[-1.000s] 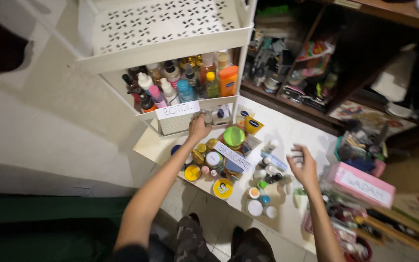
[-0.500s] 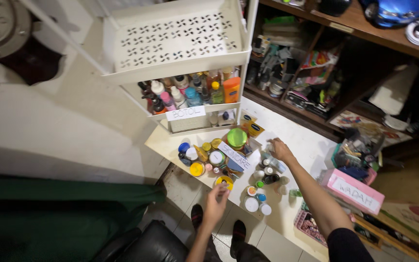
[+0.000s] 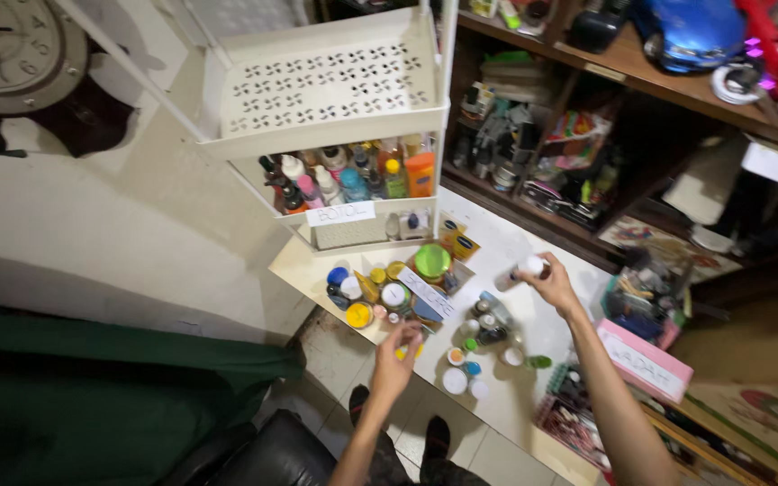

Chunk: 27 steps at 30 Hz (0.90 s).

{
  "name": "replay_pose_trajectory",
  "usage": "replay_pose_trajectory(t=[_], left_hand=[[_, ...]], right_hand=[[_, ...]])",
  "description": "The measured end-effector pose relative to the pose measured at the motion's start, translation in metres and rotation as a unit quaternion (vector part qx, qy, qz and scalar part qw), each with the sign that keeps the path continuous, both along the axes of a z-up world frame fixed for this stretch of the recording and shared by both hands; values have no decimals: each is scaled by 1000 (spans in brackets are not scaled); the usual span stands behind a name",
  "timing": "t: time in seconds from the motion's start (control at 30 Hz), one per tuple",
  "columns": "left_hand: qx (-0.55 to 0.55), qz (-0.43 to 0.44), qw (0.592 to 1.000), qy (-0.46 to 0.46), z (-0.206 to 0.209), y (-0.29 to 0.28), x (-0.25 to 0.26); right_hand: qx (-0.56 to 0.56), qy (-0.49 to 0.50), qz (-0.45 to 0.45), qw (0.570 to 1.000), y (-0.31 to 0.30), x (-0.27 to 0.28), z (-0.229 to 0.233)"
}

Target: The person organizes various bottles and containers on a table and places them into a white plastic shelf unit. They handle bottles, jars, and tubes one at a time, arranging them by category and size on the shelf.

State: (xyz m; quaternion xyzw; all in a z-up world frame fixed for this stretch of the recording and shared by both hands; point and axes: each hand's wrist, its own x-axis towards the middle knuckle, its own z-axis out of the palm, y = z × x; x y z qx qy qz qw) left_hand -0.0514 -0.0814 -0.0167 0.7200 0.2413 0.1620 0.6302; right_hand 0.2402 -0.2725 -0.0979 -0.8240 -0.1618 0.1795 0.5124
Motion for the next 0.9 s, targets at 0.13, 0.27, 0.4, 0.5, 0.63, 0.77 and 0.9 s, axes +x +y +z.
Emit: replay_pose_trajectory(t=[0.13,0.27,0.4,0.5,0.63,0.77,0.9], left_hand=[[-40,-33,997,-57,33,-10,25],[-122,-99,979,-127,75,-20,36],[-120,-152,970,-148,99,-26,33],[-117,-157,968,-155,106,-26,26],[-161,-145,964,-153,109,-24,19],[-111,-135,973,-150,118,-18,13],[-93,-136,978,-129,130,-10,5]], right_hand=[[195,69,63,976,-4,-39,86],[236,62,148,958,9,-85,158],[261,72,213,939,23,-116,196],[276,94,226,929,33,-125,202],[268,87,228,932,42,-130,199],[244,80,255,932,51,-141,207],[247,67,284,924,61,-155,217]])
